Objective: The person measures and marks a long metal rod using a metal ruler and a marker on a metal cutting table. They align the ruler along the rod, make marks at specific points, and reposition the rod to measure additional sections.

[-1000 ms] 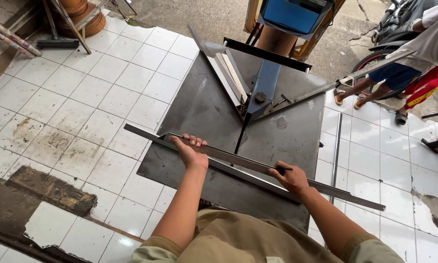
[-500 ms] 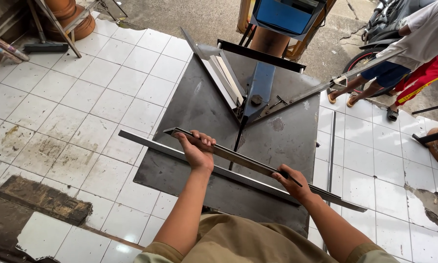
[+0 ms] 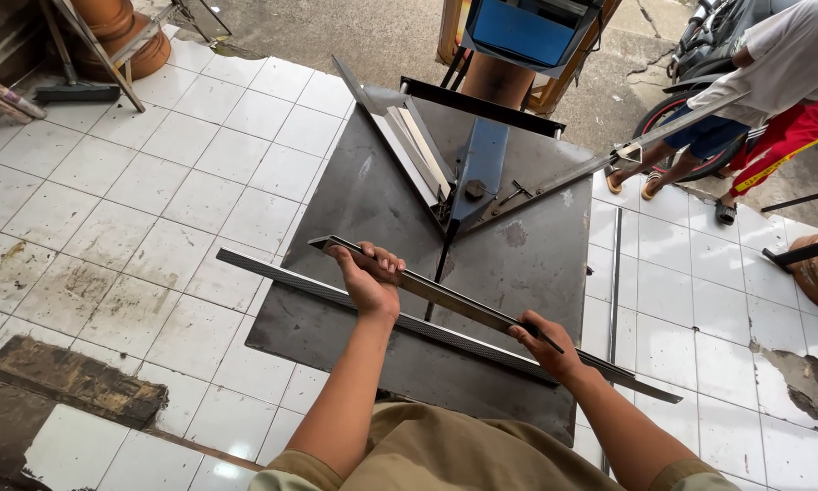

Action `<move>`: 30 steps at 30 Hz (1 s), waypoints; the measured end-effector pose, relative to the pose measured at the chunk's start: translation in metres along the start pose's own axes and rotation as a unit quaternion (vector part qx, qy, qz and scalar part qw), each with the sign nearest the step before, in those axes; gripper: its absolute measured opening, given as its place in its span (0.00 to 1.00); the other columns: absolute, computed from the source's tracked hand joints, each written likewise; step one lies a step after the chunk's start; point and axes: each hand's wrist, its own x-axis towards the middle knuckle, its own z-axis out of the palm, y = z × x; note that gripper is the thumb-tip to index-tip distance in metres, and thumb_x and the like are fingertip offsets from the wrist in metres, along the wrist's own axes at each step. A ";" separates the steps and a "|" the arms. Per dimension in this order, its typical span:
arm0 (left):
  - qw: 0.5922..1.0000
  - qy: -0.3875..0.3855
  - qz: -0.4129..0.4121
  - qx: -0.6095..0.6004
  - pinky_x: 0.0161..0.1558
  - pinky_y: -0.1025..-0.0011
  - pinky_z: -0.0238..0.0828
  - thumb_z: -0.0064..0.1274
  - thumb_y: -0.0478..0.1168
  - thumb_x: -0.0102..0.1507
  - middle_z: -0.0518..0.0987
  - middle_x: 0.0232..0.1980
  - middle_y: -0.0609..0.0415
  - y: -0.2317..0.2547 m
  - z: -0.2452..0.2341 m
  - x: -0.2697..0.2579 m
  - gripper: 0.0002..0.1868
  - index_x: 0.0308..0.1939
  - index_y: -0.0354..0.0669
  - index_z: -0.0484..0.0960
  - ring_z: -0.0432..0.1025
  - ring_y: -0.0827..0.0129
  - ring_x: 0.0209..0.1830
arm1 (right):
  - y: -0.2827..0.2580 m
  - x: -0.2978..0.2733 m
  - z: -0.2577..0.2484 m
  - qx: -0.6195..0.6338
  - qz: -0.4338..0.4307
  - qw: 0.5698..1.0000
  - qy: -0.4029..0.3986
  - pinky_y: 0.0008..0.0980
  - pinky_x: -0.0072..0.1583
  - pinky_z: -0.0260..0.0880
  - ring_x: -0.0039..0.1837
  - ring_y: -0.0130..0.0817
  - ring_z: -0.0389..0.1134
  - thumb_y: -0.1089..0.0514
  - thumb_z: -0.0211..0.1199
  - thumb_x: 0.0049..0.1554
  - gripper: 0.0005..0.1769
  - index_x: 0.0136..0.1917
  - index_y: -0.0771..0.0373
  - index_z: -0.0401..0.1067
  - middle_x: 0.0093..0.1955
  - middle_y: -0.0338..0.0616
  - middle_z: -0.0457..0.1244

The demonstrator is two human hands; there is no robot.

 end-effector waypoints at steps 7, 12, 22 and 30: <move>1.000 -0.004 0.006 -0.006 0.37 0.64 0.72 0.20 0.74 0.78 0.57 0.23 0.58 -0.001 0.002 0.001 0.34 0.38 0.56 0.67 0.61 0.66 0.24 | 0.005 0.004 0.000 0.008 0.002 1.000 -0.002 0.48 0.53 0.69 0.45 0.50 0.72 0.31 0.68 0.65 0.20 0.51 0.47 0.78 0.40 0.46 0.76; 1.000 -0.007 0.005 -0.001 0.37 0.65 0.72 0.20 0.74 0.78 0.57 0.23 0.59 0.000 0.005 0.000 0.34 0.38 0.57 0.67 0.61 0.67 0.24 | 0.005 0.006 -0.002 0.023 -0.002 1.000 -0.004 0.47 0.51 0.67 0.44 0.49 0.70 0.30 0.66 0.66 0.22 0.52 0.48 0.79 0.40 0.48 0.76; 1.000 0.012 0.011 0.003 0.34 0.66 0.68 0.21 0.77 0.77 0.55 0.22 0.59 -0.001 0.012 0.002 0.35 0.34 0.57 0.64 0.59 0.67 0.22 | 0.010 0.011 -0.002 0.029 -0.002 1.000 0.000 0.45 0.52 0.68 0.45 0.47 0.71 0.32 0.70 0.64 0.20 0.51 0.49 0.79 0.39 0.48 0.75; 1.000 0.025 0.009 -0.007 0.33 0.67 0.66 0.24 0.78 0.76 0.54 0.21 0.60 0.004 0.016 0.003 0.36 0.32 0.58 0.64 0.57 0.67 0.21 | 0.011 0.018 -0.002 0.024 0.001 1.000 0.001 0.44 0.52 0.69 0.44 0.46 0.72 0.32 0.71 0.63 0.19 0.50 0.47 0.80 0.38 0.45 0.75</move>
